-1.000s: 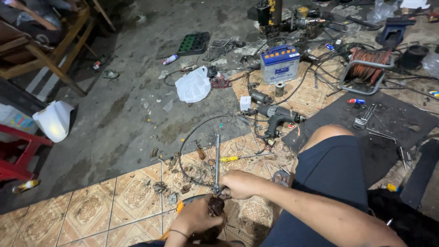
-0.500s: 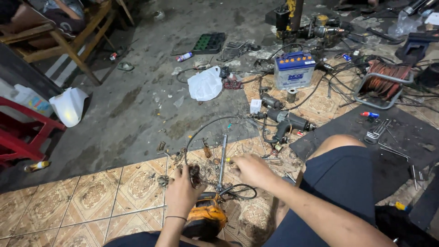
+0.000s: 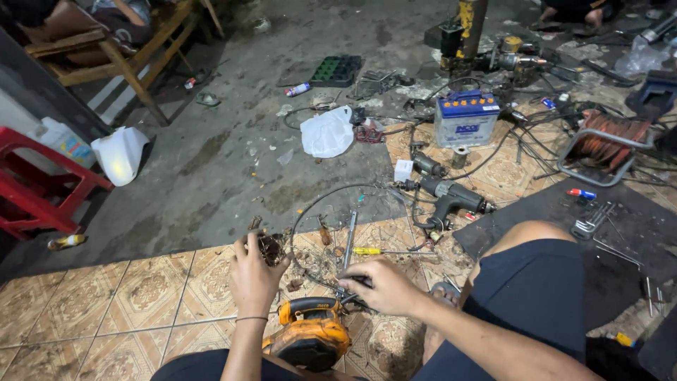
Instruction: The person is untangling a large mass of copper wire and winding it onto a motor component while sitting on a workshop floor.
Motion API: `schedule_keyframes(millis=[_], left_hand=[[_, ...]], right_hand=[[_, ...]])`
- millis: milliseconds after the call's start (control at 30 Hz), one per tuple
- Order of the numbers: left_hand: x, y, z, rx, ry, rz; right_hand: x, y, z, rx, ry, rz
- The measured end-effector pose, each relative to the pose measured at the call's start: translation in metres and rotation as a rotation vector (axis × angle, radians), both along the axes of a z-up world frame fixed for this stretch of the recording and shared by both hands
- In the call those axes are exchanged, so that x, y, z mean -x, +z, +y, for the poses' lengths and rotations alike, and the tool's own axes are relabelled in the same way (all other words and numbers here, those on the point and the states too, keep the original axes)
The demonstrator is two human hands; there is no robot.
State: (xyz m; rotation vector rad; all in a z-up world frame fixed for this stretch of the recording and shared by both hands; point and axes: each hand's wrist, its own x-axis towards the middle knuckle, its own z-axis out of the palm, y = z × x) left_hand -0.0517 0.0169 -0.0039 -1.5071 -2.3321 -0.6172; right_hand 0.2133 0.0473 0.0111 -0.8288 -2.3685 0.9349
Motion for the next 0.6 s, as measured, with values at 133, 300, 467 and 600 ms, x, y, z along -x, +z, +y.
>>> schedule_keyframes(millis=[133,300,467,600], left_hand=[[-0.001,0.012,0.000,-0.030,-0.002,-0.075],[-0.003,0.018,-0.003,-0.081,-0.007,-0.138],[-0.017,0.023,-0.007,-0.219,-0.344,-1.077],[-0.031,0.024,-0.013,-0.287,-0.321,-1.410]], right_hand=[[0.004,-0.006,-0.012,0.089,-0.057,0.072],[0.012,-0.020,-0.026,0.100,-0.016,0.180],[0.011,-0.026,-0.023,0.204,-0.052,0.210],[0.010,-0.019,-0.025,0.232,-0.012,0.198]])
